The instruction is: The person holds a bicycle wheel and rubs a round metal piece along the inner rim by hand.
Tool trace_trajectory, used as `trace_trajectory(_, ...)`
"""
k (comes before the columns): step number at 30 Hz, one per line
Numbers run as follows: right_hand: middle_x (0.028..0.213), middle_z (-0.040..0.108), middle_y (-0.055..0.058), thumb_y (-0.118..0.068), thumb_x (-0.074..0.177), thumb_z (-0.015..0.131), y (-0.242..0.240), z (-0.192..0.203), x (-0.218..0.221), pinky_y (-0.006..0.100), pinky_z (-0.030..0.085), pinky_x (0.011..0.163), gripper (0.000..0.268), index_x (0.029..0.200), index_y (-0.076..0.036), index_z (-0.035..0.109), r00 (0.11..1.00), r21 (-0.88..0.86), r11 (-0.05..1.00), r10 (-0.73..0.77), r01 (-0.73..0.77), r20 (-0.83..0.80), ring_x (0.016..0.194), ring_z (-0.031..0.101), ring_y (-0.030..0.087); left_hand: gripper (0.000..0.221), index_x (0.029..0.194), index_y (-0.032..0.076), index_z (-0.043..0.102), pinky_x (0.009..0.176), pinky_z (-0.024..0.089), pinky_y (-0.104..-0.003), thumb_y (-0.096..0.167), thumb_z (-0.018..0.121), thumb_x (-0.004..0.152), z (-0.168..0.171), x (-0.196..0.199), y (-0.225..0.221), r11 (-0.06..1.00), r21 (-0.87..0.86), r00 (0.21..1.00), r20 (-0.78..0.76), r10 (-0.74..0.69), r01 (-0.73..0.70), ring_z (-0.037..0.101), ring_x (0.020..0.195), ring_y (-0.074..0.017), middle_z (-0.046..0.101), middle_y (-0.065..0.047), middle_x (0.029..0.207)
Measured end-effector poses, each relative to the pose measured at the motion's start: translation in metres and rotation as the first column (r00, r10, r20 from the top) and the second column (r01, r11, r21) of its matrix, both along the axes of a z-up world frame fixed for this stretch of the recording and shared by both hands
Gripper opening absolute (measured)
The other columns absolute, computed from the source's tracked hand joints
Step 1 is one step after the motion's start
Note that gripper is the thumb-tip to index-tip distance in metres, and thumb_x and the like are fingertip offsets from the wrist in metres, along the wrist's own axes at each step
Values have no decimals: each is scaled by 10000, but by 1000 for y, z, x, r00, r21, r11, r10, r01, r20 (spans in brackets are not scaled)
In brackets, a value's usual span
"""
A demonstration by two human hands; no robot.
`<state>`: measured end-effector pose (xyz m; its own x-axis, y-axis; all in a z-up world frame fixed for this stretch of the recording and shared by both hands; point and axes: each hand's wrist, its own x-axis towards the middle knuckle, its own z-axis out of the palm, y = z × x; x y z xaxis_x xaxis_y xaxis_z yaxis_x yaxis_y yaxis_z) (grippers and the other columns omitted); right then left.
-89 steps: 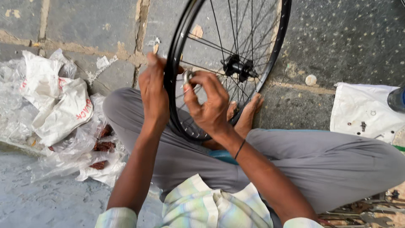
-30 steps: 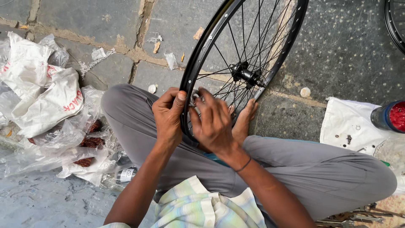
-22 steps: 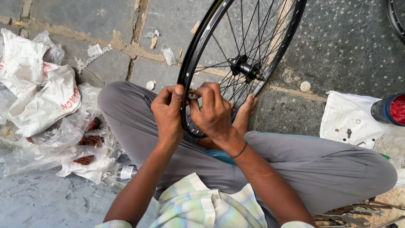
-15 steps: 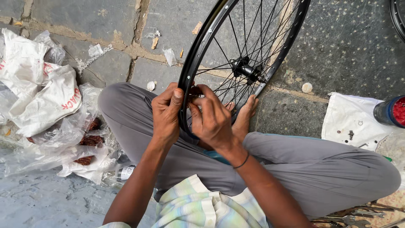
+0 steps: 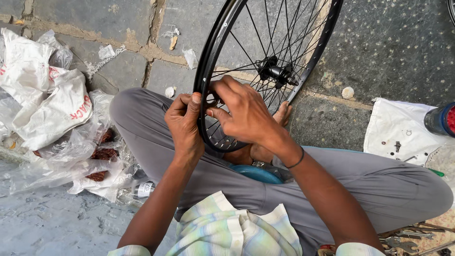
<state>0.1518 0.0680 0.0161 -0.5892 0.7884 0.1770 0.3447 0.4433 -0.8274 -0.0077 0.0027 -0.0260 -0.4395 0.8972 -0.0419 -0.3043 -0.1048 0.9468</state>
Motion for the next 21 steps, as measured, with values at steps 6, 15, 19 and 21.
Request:
trace_trajectory(6, 1186, 623, 172, -83, 920, 696, -20, -35, -27, 561, 440, 1023, 206, 1044, -41, 537, 936, 622, 703, -307, 344, -171, 1173, 638, 373, 294, 970, 2, 705, 716, 476, -237, 291, 757, 984, 18, 10, 4, 997, -76, 997, -69, 17, -22, 593, 760, -87, 675, -26, 839)
trace_trajectory(15, 1223, 692, 158, -110, 988, 737, -22, -26, -2, 506, 458, 1112, 287, 1214, -22, 585, 893, 321, 874, -230, 364, -385, 1160, 663, 360, 405, 1134, -48, 732, 801, 479, -248, 346, 692, 1050, 25, 2, 5, 986, -45, 979, -120, -162, 158, 589, 868, -79, 696, -30, 938)
trace_trajectory(19, 1084, 691, 181, -73, 884, 748, -1, -11, 4, 464, 521, 892, 342, 1165, 30, 582, 980, 159, 985, -38, 70, -195, 992, 697, 355, 330, 1065, -13, 657, 814, 515, -261, 303, 735, 1012, 18, 6, 5, 997, -29, 996, -38, -79, 78, 630, 865, -105, 704, -51, 962)
trace_trajectory(21, 1002, 699, 153, -95, 863, 780, -1, -21, 0, 432, 558, 797, 270, 1051, -7, 608, 992, 172, 981, -74, 90, -98, 892, 714, 326, 314, 1070, 0, 642, 791, 524, -274, 285, 764, 1017, 15, 3, 6, 997, -7, 997, 13, -75, 75, 591, 847, -94, 636, -26, 955)
